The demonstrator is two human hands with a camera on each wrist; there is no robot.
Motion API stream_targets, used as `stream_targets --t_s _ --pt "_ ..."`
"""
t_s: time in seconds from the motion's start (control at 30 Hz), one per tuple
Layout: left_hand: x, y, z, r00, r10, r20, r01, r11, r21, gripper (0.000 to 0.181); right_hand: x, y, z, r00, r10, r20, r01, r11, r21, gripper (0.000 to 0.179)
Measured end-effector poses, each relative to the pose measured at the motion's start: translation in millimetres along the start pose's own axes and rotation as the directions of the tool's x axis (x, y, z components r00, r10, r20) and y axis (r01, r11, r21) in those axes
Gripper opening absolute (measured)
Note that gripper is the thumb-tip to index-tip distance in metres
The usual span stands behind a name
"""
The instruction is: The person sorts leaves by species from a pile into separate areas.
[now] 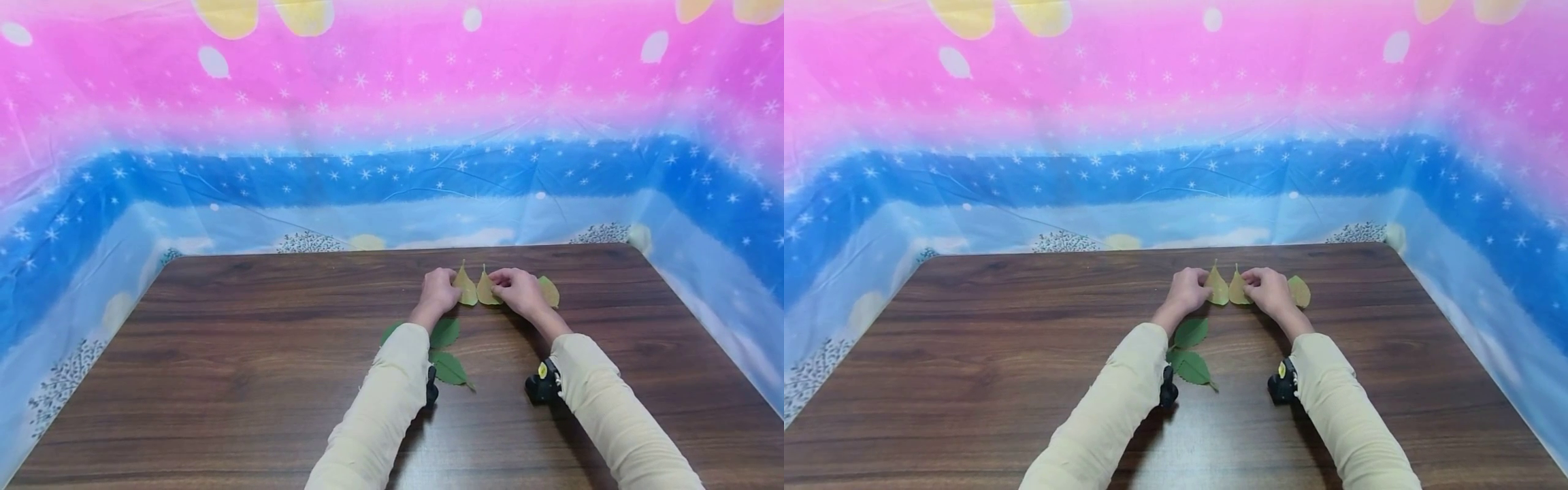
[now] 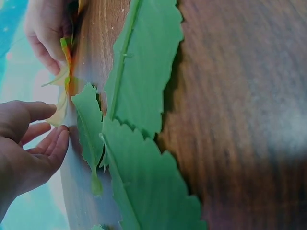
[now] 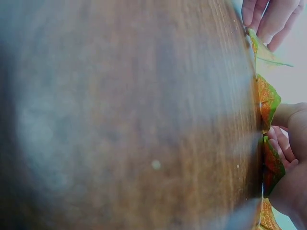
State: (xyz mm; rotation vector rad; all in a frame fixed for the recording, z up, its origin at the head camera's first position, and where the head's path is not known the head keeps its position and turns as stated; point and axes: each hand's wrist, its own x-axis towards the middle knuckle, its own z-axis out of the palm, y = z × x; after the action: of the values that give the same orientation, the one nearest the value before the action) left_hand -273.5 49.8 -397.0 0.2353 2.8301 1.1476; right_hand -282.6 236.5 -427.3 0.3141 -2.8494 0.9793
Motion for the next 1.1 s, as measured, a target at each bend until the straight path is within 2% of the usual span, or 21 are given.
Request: stream_targets --t_s 0.27,0.43,0.67,0.9,1.1 --pt "-1.5 1.1 -3.8 0.999 0.031 0.040 -0.031 1.000 0.005 0.030 -0.5 -1 -1 1.000 0.009 0.008 -0.009 1.000 -0.005 0.026" --pt "-2.9 1.8 -7.3 0.995 0.037 0.087 -0.037 0.999 -0.010 0.020 -2.2 -3 -2 1.000 0.005 0.003 -0.005 1.000 -0.003 0.026" --pt "-6.6 0.8 -13.8 0.990 0.060 0.131 -0.064 0.998 0.027 0.037 -4.4 -2 -3 0.999 -0.031 -0.044 0.031 0.999 0.017 0.024" --pt "-10.8 -4.4 -23.0 0.984 0.098 0.151 -0.105 0.994 0.040 0.035 -4.9 -1 -4 0.993 -0.067 -0.098 0.070 0.997 0.027 0.022" --pt "-17.3 -9.9 -28.5 0.980 0.089 0.176 -0.093 0.995 0.016 0.035 -5.8 -6 -7 0.989 -0.087 -0.119 0.093 0.995 0.044 0.022"
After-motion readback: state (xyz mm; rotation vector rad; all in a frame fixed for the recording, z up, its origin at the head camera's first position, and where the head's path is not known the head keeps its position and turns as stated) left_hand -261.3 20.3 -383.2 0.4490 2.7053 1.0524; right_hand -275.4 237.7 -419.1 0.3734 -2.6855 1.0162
